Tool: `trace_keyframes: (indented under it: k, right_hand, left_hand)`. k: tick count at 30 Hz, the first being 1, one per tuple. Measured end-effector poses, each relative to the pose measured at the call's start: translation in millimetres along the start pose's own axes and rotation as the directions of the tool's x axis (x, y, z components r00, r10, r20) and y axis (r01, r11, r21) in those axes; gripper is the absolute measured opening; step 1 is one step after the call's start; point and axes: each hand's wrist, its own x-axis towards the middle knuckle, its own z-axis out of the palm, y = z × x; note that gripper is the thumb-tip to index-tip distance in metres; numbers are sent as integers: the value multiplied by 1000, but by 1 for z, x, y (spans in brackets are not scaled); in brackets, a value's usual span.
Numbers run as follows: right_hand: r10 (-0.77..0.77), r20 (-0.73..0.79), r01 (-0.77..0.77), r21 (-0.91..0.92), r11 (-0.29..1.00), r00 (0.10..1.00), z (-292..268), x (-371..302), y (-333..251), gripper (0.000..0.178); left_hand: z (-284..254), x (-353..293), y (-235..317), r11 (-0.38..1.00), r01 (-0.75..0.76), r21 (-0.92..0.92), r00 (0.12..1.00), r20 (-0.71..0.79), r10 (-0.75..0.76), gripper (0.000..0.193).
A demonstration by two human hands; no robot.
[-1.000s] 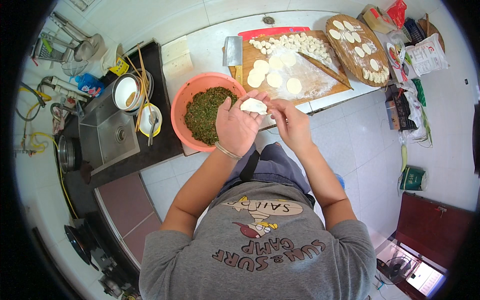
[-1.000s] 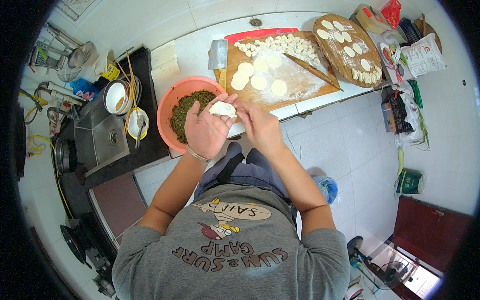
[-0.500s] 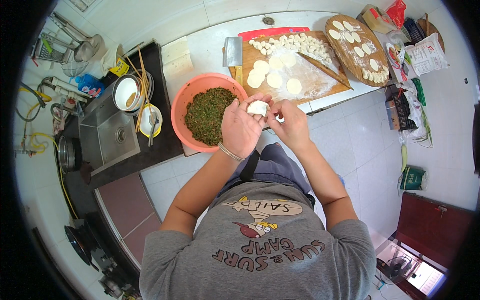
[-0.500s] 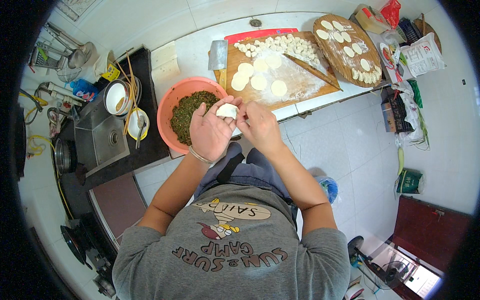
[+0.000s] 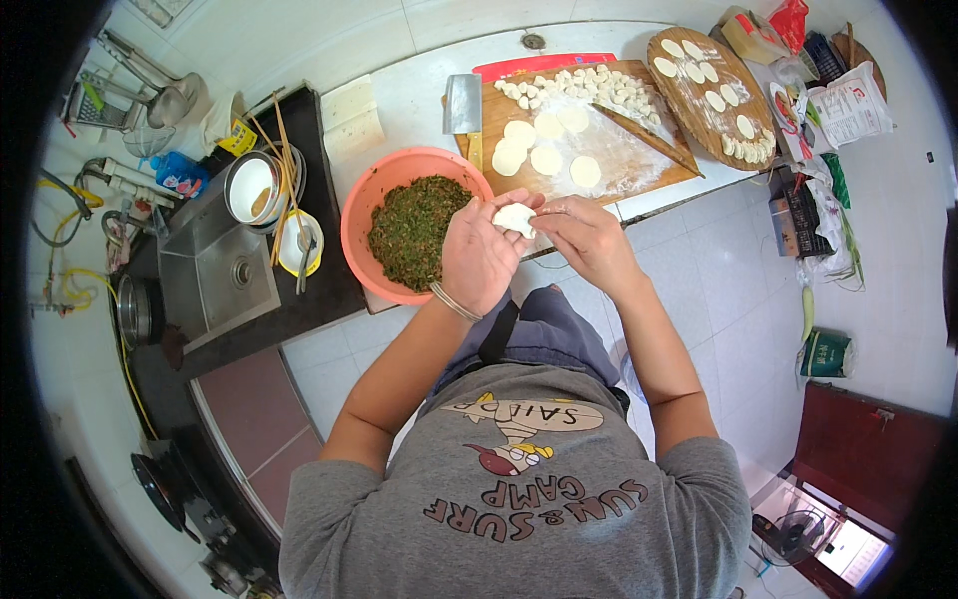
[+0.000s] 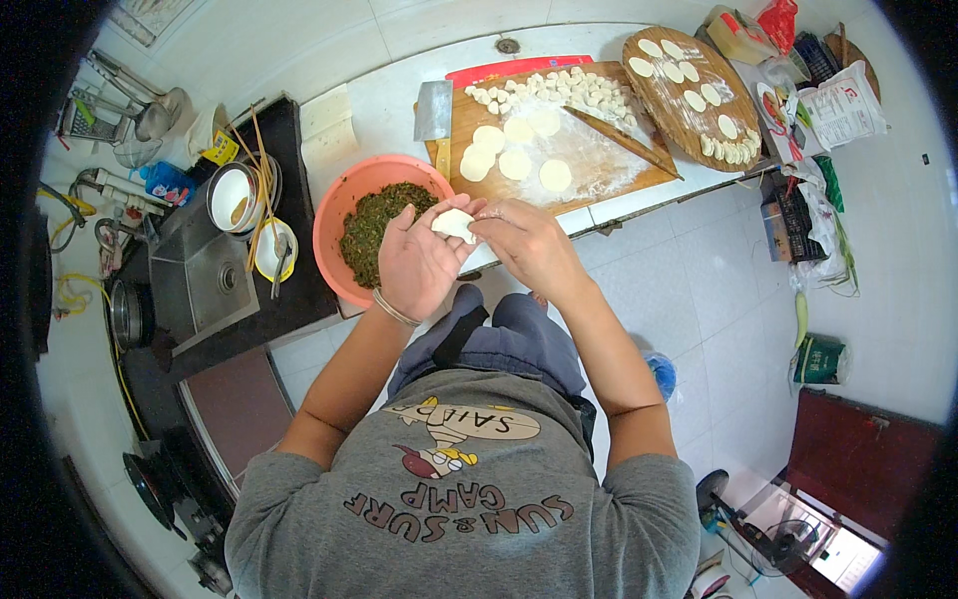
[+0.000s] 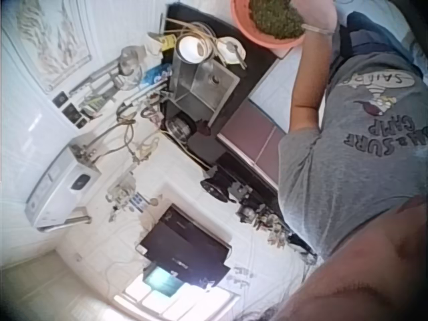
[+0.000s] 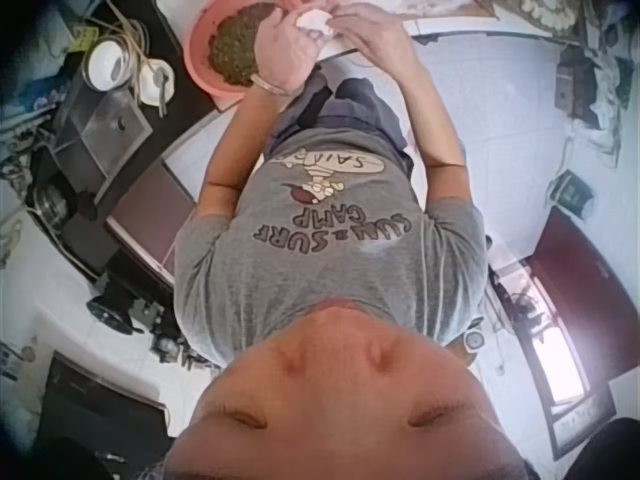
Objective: The person fills round dough wrappers with a green vegetable mixture using a spoon, then folds and pleats the edges to seal them into dumplings. The finished dumplings are placed on a wooden board.
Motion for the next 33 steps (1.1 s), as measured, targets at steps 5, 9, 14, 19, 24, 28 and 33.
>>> trace_keyframes:
  k: [5,9,14,19,24,28,33]
  right_hand:
    - [146,-31,-147,-33,989,989,9,-4,-2,11]
    - [309,-17,-309,-7,951,951,12,-9,-5,11]
    - [147,-2,-146,31,989,989,-6,3,-5,17]
    - [-22,41,21,9,1000,999,-8,4,4,17]
    - [101,59,-102,11,995,993,-4,4,1,9]
    - [323,62,-325,27,945,944,6,1,-2,12]
    - [241,13,-241,77,967,970,-7,10,-8,14]
  left_hand:
    - [-5,1,-6,997,-2,75,1000,21,1,56]
    - [-4,2,-7,994,-4,113,1000,22,1,46]
    - [-1,1,2,994,27,103,1000,6,-28,47]
    - [-6,3,3,989,71,130,995,58,-79,51]
    - [-9,4,-2,982,67,178,997,30,-74,48]
    - [-6,6,-5,956,27,292,1000,2,-29,50]
    - [-13,9,2,953,41,301,998,28,-52,49]
